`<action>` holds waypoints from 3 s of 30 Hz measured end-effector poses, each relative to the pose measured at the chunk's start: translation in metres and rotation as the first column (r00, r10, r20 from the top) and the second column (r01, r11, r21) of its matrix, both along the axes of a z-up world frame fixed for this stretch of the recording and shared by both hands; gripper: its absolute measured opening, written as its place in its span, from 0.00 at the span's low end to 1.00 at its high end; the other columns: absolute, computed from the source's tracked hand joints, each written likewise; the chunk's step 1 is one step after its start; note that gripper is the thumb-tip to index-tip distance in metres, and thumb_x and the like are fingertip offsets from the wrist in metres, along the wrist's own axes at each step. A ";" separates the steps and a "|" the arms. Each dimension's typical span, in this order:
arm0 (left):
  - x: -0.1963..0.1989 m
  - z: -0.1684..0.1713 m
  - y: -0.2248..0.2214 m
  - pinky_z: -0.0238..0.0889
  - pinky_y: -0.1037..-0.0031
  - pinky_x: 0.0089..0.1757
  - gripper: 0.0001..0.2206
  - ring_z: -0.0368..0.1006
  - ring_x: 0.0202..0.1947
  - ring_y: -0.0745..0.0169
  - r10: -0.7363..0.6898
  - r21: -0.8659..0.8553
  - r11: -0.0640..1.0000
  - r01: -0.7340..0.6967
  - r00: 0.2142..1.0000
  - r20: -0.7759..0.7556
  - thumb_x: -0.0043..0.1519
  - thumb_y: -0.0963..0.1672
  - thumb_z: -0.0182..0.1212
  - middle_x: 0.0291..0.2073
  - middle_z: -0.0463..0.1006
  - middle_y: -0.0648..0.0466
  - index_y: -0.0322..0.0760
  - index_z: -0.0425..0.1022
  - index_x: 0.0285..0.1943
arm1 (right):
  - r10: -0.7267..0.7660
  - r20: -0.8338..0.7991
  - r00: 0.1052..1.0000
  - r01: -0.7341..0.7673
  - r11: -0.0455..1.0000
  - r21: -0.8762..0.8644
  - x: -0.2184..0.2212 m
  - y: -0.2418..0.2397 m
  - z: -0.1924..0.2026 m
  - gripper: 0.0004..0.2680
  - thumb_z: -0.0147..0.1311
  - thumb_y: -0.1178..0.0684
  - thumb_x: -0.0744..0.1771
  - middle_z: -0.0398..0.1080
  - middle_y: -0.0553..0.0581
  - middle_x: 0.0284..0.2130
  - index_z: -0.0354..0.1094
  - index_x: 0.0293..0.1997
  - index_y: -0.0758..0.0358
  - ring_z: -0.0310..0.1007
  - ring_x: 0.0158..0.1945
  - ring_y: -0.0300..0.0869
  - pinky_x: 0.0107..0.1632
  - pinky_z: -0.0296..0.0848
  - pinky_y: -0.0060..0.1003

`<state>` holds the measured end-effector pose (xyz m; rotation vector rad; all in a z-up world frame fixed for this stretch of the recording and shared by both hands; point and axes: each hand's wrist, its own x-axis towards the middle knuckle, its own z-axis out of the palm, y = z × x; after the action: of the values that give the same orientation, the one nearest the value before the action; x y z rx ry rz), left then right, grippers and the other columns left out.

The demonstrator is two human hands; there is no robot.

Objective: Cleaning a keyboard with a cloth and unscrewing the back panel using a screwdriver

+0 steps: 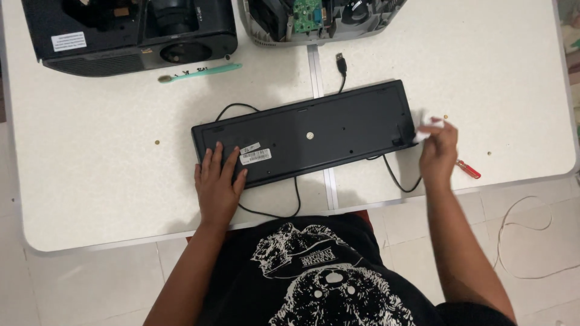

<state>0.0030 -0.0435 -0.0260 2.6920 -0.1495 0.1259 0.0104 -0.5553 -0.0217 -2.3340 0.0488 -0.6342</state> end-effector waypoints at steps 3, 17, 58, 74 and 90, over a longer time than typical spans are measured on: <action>0.001 -0.002 0.001 0.43 0.41 0.66 0.23 0.51 0.76 0.47 -0.003 0.012 1.000 0.003 1.000 -0.004 0.70 0.55 0.52 0.76 0.59 0.54 0.62 0.64 0.76 | 0.036 -0.147 0.988 -0.009 0.984 0.177 0.017 0.005 0.033 0.17 0.45 0.74 0.68 0.68 0.66 0.56 0.69 0.60 0.63 0.66 0.65 0.58 0.68 0.59 0.52; 0.002 0.003 0.001 0.46 0.39 0.65 0.22 0.52 0.75 0.45 -0.008 0.012 1.000 0.008 1.000 -0.013 0.71 0.54 0.52 0.75 0.60 0.53 0.61 0.64 0.75 | 0.241 -0.392 0.888 -0.356 0.900 -0.253 0.024 0.014 0.058 0.17 0.53 0.72 0.65 0.78 0.59 0.49 0.81 0.49 0.52 0.75 0.55 0.59 0.58 0.72 0.55; 0.001 -0.003 0.001 0.47 0.41 0.64 0.22 0.53 0.74 0.45 -0.023 0.028 0.999 0.022 0.999 0.030 0.71 0.55 0.51 0.75 0.60 0.52 0.61 0.64 0.75 | -0.011 -0.433 0.901 0.094 0.981 0.171 0.030 -0.002 0.014 0.28 0.76 0.46 0.60 0.59 0.66 0.60 0.63 0.58 0.72 0.61 0.66 0.65 0.70 0.56 0.60; 0.004 0.008 0.001 0.40 0.44 0.68 0.30 0.42 0.78 0.38 0.043 -0.158 0.986 -0.052 0.997 -0.056 0.70 0.54 0.51 0.79 0.45 0.42 0.50 0.53 0.81 | 0.001 -0.074 0.997 -0.042 0.830 -0.557 0.041 0.086 -0.019 0.15 0.57 0.57 0.68 0.71 0.70 0.56 0.71 0.64 0.66 0.70 0.55 0.64 0.53 0.67 0.57; -0.002 -0.001 0.010 0.44 0.56 0.70 0.26 0.49 0.76 0.43 0.234 -0.629 0.749 -0.208 0.971 -0.043 0.76 0.46 0.31 0.78 0.50 0.39 0.34 0.38 0.82 | 0.710 -0.027 0.704 -0.656 0.636 -0.407 0.030 0.385 -0.023 0.14 0.47 0.50 0.70 0.70 0.62 0.60 0.69 0.61 0.61 0.67 0.65 0.56 0.61 0.65 0.50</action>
<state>0.0006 -0.0335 -0.0270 2.0154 0.1805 0.2517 0.0402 -0.1698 -0.0449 -2.3982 -1.0896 -0.4181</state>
